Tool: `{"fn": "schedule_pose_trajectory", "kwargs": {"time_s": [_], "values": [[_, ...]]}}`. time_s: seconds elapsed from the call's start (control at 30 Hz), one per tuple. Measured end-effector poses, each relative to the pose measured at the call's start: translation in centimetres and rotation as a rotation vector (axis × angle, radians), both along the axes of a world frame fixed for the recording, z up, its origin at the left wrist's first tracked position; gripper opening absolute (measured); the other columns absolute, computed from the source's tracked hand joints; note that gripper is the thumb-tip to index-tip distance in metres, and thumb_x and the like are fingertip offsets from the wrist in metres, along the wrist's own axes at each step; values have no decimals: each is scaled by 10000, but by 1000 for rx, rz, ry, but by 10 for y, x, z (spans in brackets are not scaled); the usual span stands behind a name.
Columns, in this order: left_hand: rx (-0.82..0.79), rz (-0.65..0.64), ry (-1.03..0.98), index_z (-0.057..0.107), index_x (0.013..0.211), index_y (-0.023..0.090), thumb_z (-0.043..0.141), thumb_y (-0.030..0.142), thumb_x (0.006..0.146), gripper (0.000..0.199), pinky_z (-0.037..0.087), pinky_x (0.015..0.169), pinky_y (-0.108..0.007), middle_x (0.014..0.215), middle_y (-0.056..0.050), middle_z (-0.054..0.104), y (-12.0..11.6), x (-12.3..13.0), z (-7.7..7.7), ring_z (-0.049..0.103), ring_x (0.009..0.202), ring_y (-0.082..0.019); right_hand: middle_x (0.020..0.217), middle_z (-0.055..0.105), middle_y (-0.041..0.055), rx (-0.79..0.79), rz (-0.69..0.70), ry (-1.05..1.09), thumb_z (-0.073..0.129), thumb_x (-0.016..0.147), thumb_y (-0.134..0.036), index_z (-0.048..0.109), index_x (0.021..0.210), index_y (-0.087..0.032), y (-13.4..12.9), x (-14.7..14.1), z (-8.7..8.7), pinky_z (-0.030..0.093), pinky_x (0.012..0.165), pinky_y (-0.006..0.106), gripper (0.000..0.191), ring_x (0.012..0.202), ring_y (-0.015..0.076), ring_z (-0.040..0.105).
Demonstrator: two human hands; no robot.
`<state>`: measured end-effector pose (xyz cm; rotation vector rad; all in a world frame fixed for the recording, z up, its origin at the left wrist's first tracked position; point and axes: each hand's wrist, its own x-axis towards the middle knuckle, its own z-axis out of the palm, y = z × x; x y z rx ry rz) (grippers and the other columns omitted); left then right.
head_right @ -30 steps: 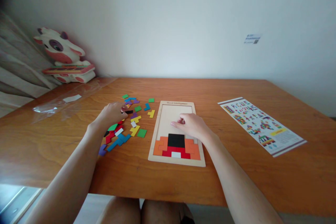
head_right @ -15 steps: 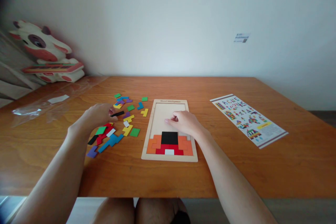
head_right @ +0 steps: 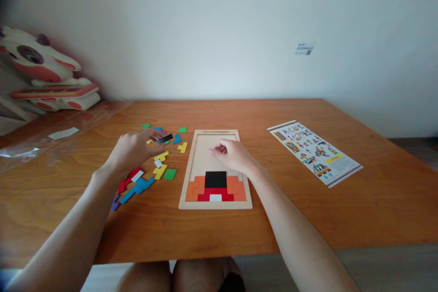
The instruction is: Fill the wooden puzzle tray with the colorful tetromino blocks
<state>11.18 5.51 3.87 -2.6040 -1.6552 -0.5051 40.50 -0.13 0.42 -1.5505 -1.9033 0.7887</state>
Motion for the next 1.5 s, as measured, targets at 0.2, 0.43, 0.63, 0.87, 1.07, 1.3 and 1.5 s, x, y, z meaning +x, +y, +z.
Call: {"fn": "schedule_pose_trajectory", "kwargs": {"time_s": [0.2,0.43,0.63,0.87,1.07,1.3,1.5], "values": [[-150,-481,-457,704,937,205,600,264,873,135,518,693,-238,859,-24,725,-34,60,-23,645,736,-136,1086,710,83,-105,105,316,681,834,-444,649,1113,-189,-1,-9,5,524,776,289,379,902,167,666],[-252,-452,-552,731,977,205,623,299,888,169,539,678,-251,920,-46,744,-41,71,-35,674,768,-155,917,749,49,-103,167,235,676,836,-365,699,912,-174,-4,0,6,527,771,288,206,839,161,684],[-214,-520,-452,704,1011,187,526,221,934,197,539,770,-256,998,-66,723,-43,73,-41,674,868,-158,804,752,40,-130,77,18,700,804,-268,729,816,-182,-2,15,5,508,691,263,92,742,158,677],[-175,-575,-334,710,1020,177,479,167,923,251,551,783,-280,1004,-99,661,-43,75,-43,651,860,-165,781,737,33,-191,134,-46,710,783,-268,744,840,-180,-2,18,5,456,628,244,110,706,150,636],[-178,-577,-291,698,968,198,470,80,855,281,543,827,-278,1009,-79,632,-43,74,-45,642,901,-164,761,726,18,-238,207,-52,691,792,-286,753,844,-195,-3,19,7,429,603,241,121,680,143,613],[-182,-582,-289,691,957,183,468,77,862,264,528,840,-284,1002,-82,623,-44,75,-43,629,904,-167,786,730,22,-259,234,-77,670,797,-259,746,844,-187,-3,17,9,431,606,237,115,695,143,617],[-161,-592,-280,687,960,184,464,70,871,266,522,850,-291,1009,-85,619,-43,75,-45,627,925,-174,792,722,26,-225,227,-110,639,832,-353,733,851,-192,-4,18,8,406,581,236,187,691,147,604]]}}
